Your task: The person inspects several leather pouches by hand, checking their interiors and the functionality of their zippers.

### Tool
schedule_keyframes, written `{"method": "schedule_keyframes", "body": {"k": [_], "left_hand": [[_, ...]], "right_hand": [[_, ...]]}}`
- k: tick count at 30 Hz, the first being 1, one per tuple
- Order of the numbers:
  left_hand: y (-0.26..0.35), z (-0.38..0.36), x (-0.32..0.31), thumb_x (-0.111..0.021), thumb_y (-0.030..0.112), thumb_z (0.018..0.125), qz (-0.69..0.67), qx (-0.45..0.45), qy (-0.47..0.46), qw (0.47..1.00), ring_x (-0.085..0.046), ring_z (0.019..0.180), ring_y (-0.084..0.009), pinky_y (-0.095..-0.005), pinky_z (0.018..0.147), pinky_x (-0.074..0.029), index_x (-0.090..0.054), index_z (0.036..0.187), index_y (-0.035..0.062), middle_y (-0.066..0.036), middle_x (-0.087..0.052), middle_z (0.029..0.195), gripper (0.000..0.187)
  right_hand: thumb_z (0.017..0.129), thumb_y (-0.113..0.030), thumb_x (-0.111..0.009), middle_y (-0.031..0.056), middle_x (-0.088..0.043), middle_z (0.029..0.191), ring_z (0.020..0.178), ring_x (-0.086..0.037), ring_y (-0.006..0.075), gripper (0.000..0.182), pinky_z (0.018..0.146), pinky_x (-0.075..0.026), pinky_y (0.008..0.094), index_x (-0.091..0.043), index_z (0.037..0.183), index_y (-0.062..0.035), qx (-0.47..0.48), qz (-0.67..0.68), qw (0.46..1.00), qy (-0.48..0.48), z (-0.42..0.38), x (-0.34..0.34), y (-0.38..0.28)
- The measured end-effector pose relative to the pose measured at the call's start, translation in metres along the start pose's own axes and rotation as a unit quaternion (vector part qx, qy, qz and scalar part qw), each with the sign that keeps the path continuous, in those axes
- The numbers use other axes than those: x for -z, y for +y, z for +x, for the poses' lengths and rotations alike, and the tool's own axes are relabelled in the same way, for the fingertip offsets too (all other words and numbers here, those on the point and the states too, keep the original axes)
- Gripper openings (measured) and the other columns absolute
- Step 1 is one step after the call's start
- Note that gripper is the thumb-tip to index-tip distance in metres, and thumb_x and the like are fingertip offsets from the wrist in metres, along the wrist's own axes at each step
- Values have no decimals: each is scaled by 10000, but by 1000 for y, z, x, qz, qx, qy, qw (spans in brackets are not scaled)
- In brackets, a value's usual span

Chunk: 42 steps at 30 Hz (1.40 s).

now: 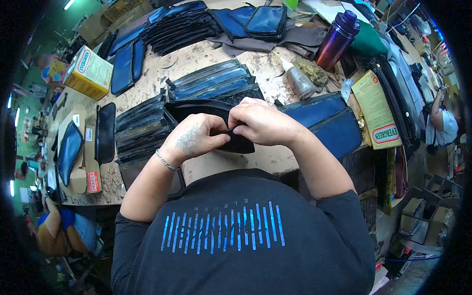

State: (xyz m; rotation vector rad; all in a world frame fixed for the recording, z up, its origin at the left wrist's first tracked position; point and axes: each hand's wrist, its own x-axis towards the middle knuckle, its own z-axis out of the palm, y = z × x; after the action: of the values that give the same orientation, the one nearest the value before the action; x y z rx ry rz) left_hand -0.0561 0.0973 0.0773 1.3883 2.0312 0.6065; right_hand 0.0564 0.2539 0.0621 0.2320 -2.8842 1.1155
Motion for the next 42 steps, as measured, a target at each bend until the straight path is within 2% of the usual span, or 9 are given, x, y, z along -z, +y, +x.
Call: {"method": "schedule_keyframes", "body": {"k": [7,9,12,17,21,24,28,30,42], "left_hand": [[3,-6,-7,-618,187,717,19,-14,42,999,-611,632,-249,-312,591,-478,-645,788,31,-134,-618,696,174],[-3,-7,-14,-617,154,719,28,-86,132,987,-600,605,-250,-304,580,-477,-643,764,30,-119,-608,680,134],[-5,-7,-20,-626,109,709,27,-125,191,973,-591,581,-243,-295,567,-474,-641,746,33,-103,-592,656,86],[-9,-7,-27,-655,92,684,62,-168,239,954,-578,567,-211,-293,527,-452,-637,714,38,-78,-567,623,64],[-12,-7,-32,-656,91,686,113,-224,291,923,-560,568,-188,-290,500,-406,-619,695,55,-49,-554,622,53],[-7,-9,-32,-643,86,694,172,-215,303,913,-559,609,-184,-291,515,-389,-609,705,66,-40,-557,653,40],[-8,-11,-30,-624,81,702,150,-199,283,926,-563,673,-203,-305,569,-415,-610,732,45,-58,-568,698,49],[-12,-10,-24,-604,74,710,-26,-152,217,964,-564,707,-221,-314,638,-438,-608,755,23,-83,-571,725,69],[-10,-4,-11,-583,55,708,-69,-91,183,977,-573,717,-234,-301,670,-456,-601,782,1,-111,-577,743,94]], "right_hand": [[702,-105,-648,59,-554,806,847,-495,239,145,776,-393,334,-575,819,-59,60,-45,996,44,-5,-4,-1],[711,-127,-643,60,-560,805,863,-499,238,130,805,-377,341,-578,805,-65,48,-40,997,44,-6,-3,-2],[722,-145,-632,57,-556,796,870,-503,238,108,834,-361,347,-577,780,-71,41,-52,996,56,-7,-5,0],[729,-128,-618,52,-526,773,858,-495,244,92,848,-354,369,-558,764,-67,54,-81,992,84,-8,-9,3],[741,-107,-592,55,-518,795,873,-484,247,85,911,-321,430,-539,795,-68,64,-105,988,94,-9,-12,5],[745,-97,-578,55,-514,804,881,-480,245,80,941,-299,457,-531,805,-73,66,-120,987,90,-9,-12,5],[743,-96,-579,50,-515,802,891,-481,242,70,951,-289,468,-527,788,-80,87,-121,985,84,-10,-8,5],[744,-104,-584,48,-524,810,896,-482,239,71,955,-286,466,-536,792,-82,83,-121,986,79,-10,-4,8],[713,-149,-646,21,-557,809,878,-481,223,120,886,-329,416,-589,803,-95,58,-90,989,98,-2,-4,5]]}}
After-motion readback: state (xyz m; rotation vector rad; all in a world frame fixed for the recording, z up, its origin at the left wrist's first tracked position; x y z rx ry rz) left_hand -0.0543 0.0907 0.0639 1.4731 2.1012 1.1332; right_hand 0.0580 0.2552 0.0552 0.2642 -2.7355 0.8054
